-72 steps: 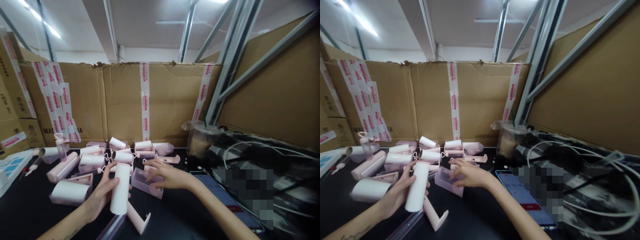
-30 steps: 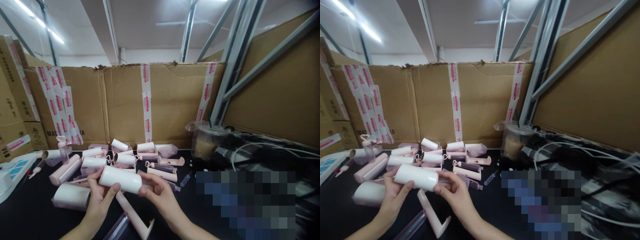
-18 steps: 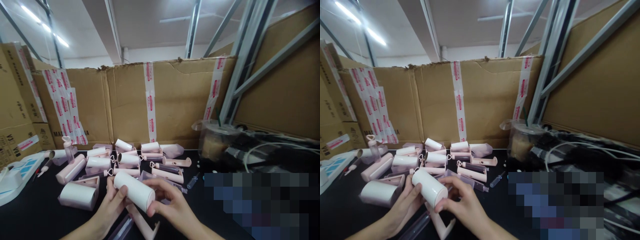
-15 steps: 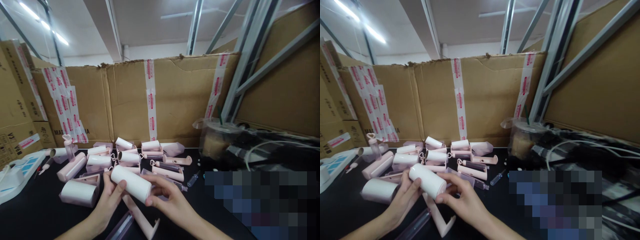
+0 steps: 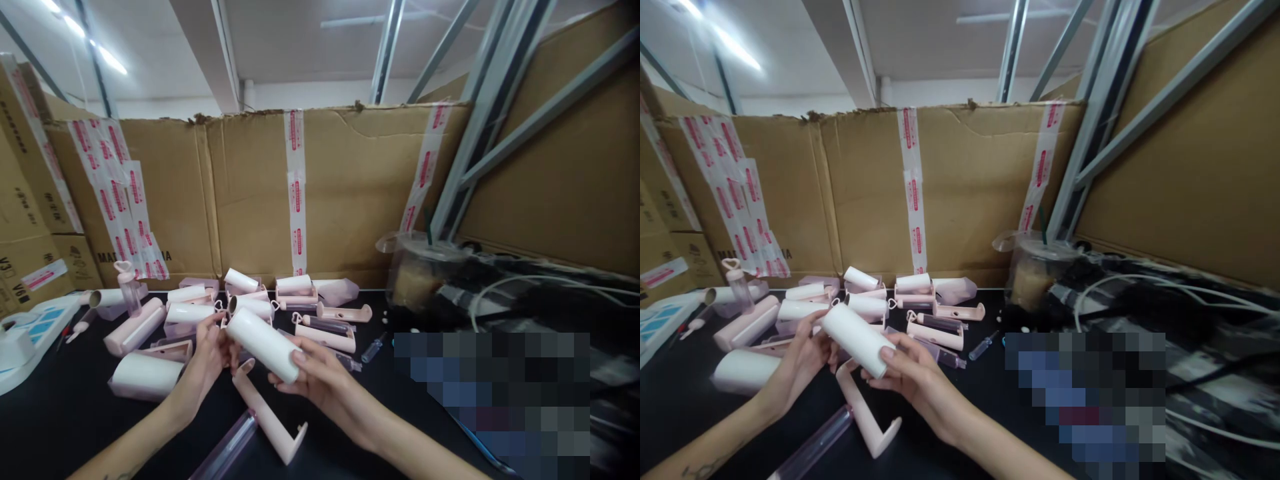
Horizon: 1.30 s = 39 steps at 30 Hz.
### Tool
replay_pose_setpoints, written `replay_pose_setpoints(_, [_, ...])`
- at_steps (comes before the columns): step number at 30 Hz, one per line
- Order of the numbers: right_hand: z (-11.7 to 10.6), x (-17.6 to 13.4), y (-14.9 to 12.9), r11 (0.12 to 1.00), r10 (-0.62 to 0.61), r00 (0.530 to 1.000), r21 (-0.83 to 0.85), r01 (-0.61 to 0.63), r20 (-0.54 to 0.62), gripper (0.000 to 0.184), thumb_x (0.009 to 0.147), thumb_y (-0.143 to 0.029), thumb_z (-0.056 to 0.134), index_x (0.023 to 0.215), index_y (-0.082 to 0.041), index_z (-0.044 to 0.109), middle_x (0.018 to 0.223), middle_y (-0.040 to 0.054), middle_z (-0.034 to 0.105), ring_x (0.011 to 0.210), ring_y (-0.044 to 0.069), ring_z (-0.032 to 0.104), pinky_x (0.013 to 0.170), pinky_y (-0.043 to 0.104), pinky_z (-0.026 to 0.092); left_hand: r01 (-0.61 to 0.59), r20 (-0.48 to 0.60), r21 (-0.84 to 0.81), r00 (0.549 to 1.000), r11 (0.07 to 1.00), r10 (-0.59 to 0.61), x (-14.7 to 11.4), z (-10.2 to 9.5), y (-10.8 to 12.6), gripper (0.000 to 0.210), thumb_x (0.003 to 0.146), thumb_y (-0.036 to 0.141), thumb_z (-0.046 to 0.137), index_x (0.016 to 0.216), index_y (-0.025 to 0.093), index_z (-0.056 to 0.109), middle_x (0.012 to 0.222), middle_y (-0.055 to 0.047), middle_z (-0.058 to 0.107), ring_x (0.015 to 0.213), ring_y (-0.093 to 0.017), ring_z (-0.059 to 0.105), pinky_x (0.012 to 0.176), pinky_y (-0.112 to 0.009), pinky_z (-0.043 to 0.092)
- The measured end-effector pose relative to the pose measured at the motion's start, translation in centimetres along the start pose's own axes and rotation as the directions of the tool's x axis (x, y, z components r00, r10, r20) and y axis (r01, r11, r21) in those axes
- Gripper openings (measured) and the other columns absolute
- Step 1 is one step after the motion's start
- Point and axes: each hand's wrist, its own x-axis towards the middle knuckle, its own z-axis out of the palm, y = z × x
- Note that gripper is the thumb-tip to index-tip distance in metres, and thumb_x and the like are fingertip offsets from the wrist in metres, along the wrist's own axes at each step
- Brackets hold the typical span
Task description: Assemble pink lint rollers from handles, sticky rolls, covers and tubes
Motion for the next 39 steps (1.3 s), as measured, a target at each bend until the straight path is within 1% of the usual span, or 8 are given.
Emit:
replay_pose_setpoints(2, [-0.5, 0.1, -1.0, 0.997, -0.072, 0.996, 0.002, 0.072, -0.051, 0.027, 0.079, -0.031, 0.062, 0.101, -0.018, 0.055, 0.099, 0.0059, 0.063, 0.087, 0.019, 0.063, 0.082, 0.033, 0.047, -0.100, 0.038, 0.412, 0.995, 0.906, 0.093, 0.1, -0.4, -0.1, 0.039, 0.079, 0.056, 0.044, 0.098, 0.023, 0.052, 0.076, -0.002, 0.052, 0.072, -0.020, 0.050, 0.069, -0.033, 0.039])
replay_pose_setpoints(4, [-1.0, 0.1, -2.1, 0.985, -0.173, 0.980, -0.016, 0.172, -0.100, 0.027, 0.079, -0.031, 0.062, 0.102, -0.019, 0.056, 0.102, 0.0051, 0.062, 0.090, 0.020, 0.062, 0.084, 0.033, 0.046, -0.185, 0.145, 0.726, 0.983, 0.662, 0.115, 0.0, -0.5, -0.4, 0.031, 0.074, 0.051, 0.055, 0.085, 0.022, 0.059, 0.082, -0.005, 0.056, 0.083, -0.025, 0.050, 0.077, -0.036, 0.036])
replay_pose_setpoints(7, [-1.5, 0.1, -3.5, 0.964, -0.267, 0.954, -0.055, 0.262, -0.140, 0.027, 0.079, -0.032, 0.062, 0.102, -0.020, 0.058, 0.106, 0.0045, 0.061, 0.088, 0.019, 0.061, 0.085, 0.034, 0.047, -0.205, 0.214, 0.815, 0.976, 0.542, 0.046, -0.4, -0.1, -0.9, 0.025, 0.075, 0.043, 0.055, 0.089, 0.023, 0.061, 0.091, -0.006, 0.059, 0.089, -0.026, 0.052, 0.079, -0.036, 0.036])
replay_pose_setpoints(13, [-1.6, 0.1, -3.6, 0.962, -0.269, 0.948, -0.094, 0.256, -0.169, 0.023, 0.081, -0.034, 0.058, 0.098, -0.019, 0.059, 0.101, 0.0049, 0.060, 0.081, 0.016, 0.060, 0.078, 0.030, 0.047, 0.046, 0.164, 0.672, 0.964, 0.739, -0.210, -0.9, 0.6, -1.7, 0.035, 0.069, 0.028, 0.058, 0.103, 0.019, 0.057, 0.089, -0.003, 0.060, 0.067, -0.015, 0.052, 0.066, -0.027, 0.041])
replay_pose_setpoints(18, [-1.2, -0.2, -2.5, 0.965, -0.236, 0.965, -0.147, 0.220, -0.110, 0.021, 0.083, -0.034, 0.056, 0.098, -0.019, 0.057, 0.092, 0.0030, 0.059, 0.076, 0.014, 0.058, 0.072, 0.027, 0.045, 0.076, 0.221, 0.576, 0.944, 0.814, -0.245, -0.6, 0.2, -1.9, 0.029, 0.067, 0.020, 0.057, 0.095, 0.019, 0.063, 0.100, -0.007, 0.060, 0.089, -0.021, 0.055, 0.068, -0.026, 0.041])
replay_pose_setpoints(23, [-0.9, -0.3, -2.5, 0.962, -0.218, 0.972, -0.188, 0.200, -0.084, 0.019, 0.081, -0.036, 0.057, 0.088, -0.019, 0.055, 0.083, 0.0001, 0.055, 0.068, 0.012, 0.054, 0.067, 0.026, 0.043, 0.296, 0.247, 0.154, 0.912, 0.943, -0.327, 0.2, -0.6, -0.9, 0.027, 0.066, 0.015, 0.061, 0.093, 0.016, 0.062, 0.103, -0.009, 0.065, 0.102, -0.025, 0.055, 0.088, -0.035, 0.038])
replay_pose_setpoints(28, [-1.0, -0.2, -2.5, 0.909, -0.237, 0.961, -0.382, 0.168, -0.142, 0.025, 0.075, -0.040, 0.061, 0.074, -0.017, 0.052, 0.070, -0.0023, 0.053, 0.064, 0.012, 0.050, 0.061, 0.022, 0.038, 0.368, 0.188, -0.291, 0.927, 0.883, -0.324, 0.6, -0.6, 0.3, 0.045, 0.065, 0.007, 0.064, 0.107, 0.021, 0.059, 0.105, -0.006, 0.062, 0.108, -0.025, 0.052, 0.092, -0.040, 0.038])
replay_pose_setpoints(39, [-1.4, 0.9, -1.5, 0.874, -0.221, 0.962, -0.471, 0.122, -0.160, 0.036, 0.064, -0.048, 0.069, 0.072, -0.018, 0.050, 0.075, 0.0009, 0.060, 0.070, 0.016, 0.055, 0.062, 0.026, 0.041, 0.342, 0.235, -0.489, 0.938, 0.802, -0.256, 0.5, -0.2, 0.9, 0.037, 0.070, 0.006, 0.058, 0.105, 0.017, 0.062, 0.106, -0.006, 0.059, 0.107, -0.019, 0.049, 0.092, -0.027, 0.035])
